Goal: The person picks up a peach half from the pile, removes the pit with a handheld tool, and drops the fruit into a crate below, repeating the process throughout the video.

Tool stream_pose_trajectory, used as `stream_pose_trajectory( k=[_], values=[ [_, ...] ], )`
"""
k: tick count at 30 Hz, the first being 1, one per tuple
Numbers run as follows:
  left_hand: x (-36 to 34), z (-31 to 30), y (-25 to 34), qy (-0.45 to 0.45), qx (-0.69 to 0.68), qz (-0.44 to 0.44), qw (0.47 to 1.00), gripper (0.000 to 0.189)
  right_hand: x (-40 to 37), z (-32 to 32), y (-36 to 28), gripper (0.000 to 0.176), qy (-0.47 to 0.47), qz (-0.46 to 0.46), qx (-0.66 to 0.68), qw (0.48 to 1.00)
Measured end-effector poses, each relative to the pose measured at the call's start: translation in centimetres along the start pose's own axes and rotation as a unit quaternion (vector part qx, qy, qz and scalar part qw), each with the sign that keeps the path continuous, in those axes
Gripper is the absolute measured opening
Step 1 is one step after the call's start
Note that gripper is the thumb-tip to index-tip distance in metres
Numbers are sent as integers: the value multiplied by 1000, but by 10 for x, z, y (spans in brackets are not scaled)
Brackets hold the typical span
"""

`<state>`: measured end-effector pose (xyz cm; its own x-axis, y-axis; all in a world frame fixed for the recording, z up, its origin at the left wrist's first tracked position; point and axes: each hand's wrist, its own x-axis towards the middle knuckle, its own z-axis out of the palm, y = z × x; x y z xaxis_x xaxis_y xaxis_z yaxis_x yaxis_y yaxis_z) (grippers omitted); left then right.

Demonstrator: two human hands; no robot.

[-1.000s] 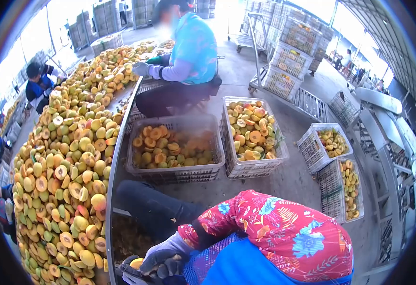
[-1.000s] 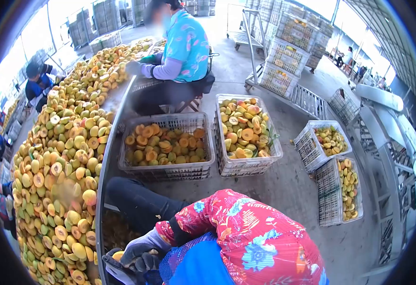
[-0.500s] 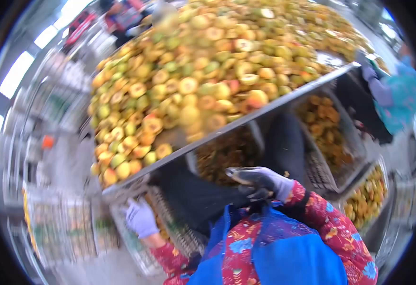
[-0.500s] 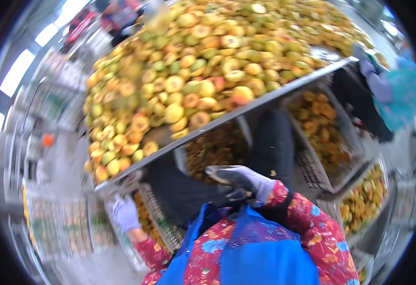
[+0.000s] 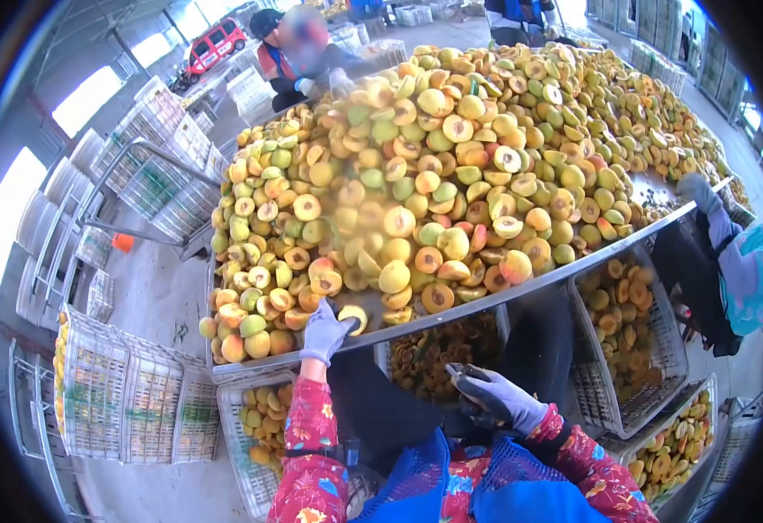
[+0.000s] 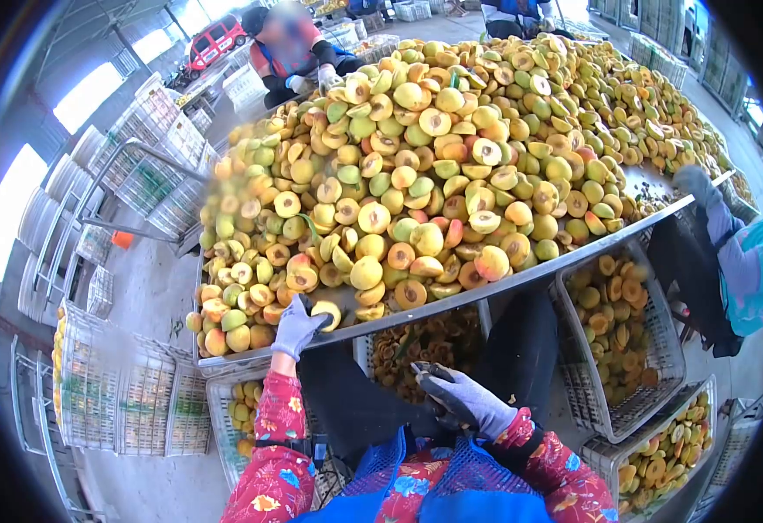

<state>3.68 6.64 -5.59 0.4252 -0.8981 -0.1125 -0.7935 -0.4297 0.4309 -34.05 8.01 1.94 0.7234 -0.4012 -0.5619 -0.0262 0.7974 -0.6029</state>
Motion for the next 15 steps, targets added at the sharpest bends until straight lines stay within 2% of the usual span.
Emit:
stream_pose_trajectory(
  k=[1, 2, 3, 4, 6, 7, 8, 9, 10, 12, 13, 15],
  values=[
    [1, 9, 2, 10, -222, 7, 975, 62, 7, -2, -1, 31, 12, -46, -57, 997],
    [-3, 21, 2, 19, -432, 6, 902, 55, 18, -5, 0, 26, 22, -86, -110, 990],
    [-25, 0, 38, -16, -558, -24, 829, 45, 24, -5, 2, 22, 30, -119, -162, 979],
    [-45, -16, 69, -27, -609, -28, 793, 45, 25, 1, -4, 19, 38, -150, -183, 971],
    [-62, -11, 86, -94, -701, -52, 705, 45, 32, 11, -14, 19, 56, -264, -316, 910],
    [-69, -3, 93, -73, -730, -72, 675, 44, 27, 20, -28, 18, 54, -204, -335, 918],
    [-75, 4, 98, -53, -758, -90, 644, 43, 30, 26, -30, 17, 64, -249, -371, 892],
    [-77, 3, 102, -75, -743, -77, 660, 46, 33, 31, -32, 17, 77, -293, -407, 862],
    [-79, 4, 104, -70, -738, -105, 663, 48, 35, 33, -35, 17, 89, -335, -442, 827],
    [-82, 5, 106, -58, -725, -161, 667, 51, 37, 35, -50, 20, 81, -304, -506, 803],
    [-79, 2, 107, -114, -739, -93, 658, 48, 40, 38, -58, 21, 81, -298, -534, 787],
    [-70, 19, 102, -87, -730, -79, 673, 45, 50, 39, -68, 25, 74, -287, -571, 765]
  ],
)
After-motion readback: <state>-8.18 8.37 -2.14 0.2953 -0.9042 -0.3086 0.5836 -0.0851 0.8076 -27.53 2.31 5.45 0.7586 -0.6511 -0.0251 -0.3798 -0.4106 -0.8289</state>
